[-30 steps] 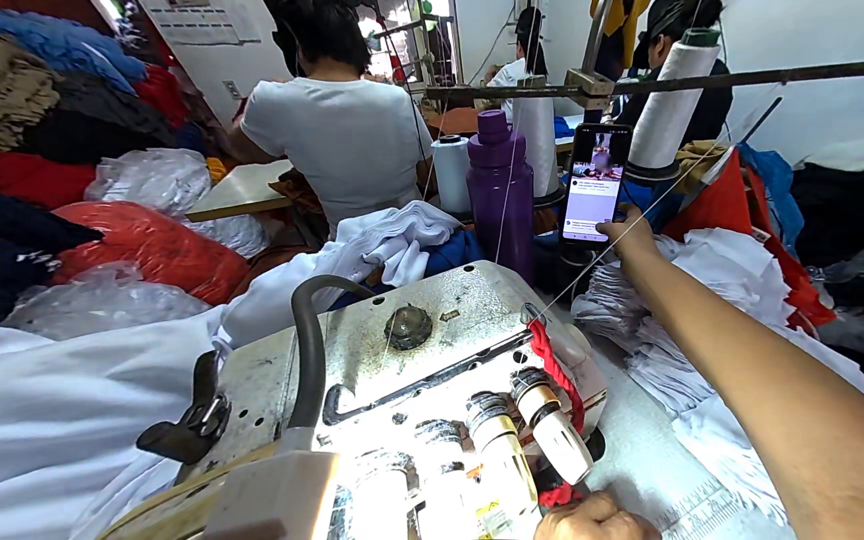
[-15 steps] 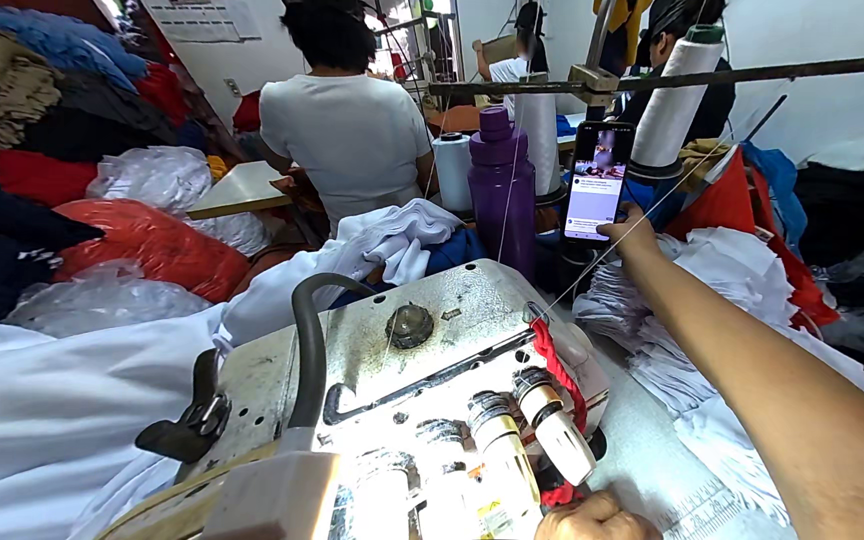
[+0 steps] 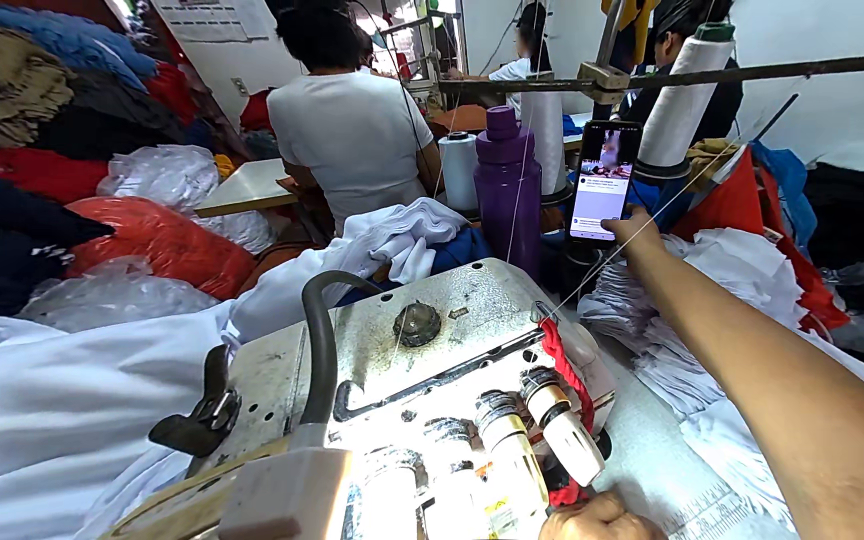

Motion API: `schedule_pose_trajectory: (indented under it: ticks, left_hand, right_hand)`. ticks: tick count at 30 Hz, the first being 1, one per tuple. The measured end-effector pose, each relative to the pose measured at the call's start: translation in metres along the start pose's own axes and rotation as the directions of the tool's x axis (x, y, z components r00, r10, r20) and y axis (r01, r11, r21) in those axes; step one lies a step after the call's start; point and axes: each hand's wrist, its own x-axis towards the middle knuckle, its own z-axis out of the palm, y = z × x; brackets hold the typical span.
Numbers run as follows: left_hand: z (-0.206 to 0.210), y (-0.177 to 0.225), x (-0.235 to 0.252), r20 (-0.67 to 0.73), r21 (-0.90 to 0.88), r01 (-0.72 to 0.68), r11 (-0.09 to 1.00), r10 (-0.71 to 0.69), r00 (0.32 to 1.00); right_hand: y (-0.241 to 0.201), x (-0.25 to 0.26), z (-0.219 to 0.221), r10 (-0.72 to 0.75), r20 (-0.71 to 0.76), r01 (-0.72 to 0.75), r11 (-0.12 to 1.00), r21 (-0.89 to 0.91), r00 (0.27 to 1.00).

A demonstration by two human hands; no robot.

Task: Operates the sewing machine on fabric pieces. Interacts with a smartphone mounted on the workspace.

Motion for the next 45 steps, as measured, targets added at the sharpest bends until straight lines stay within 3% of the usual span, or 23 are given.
schedule_pose_trajectory:
  ticks: [4,45]
  left_hand:
    - [0.000,0.000,0.000,-0.004,-0.002,0.000,1.000,0.000,1.000]
    - [0.000,0.000,0.000,0.004,0.009,0.012,1.000,-0.012,1.000]
  right_hand:
    - [0.002,0.002,-0.003,-0.016,-0.017,0.018,0.991,0.136,1.000]
    - [-0.002,-0.016,-0.006,-0.076,-0.039,0.080,0.989,0.122,0.996]
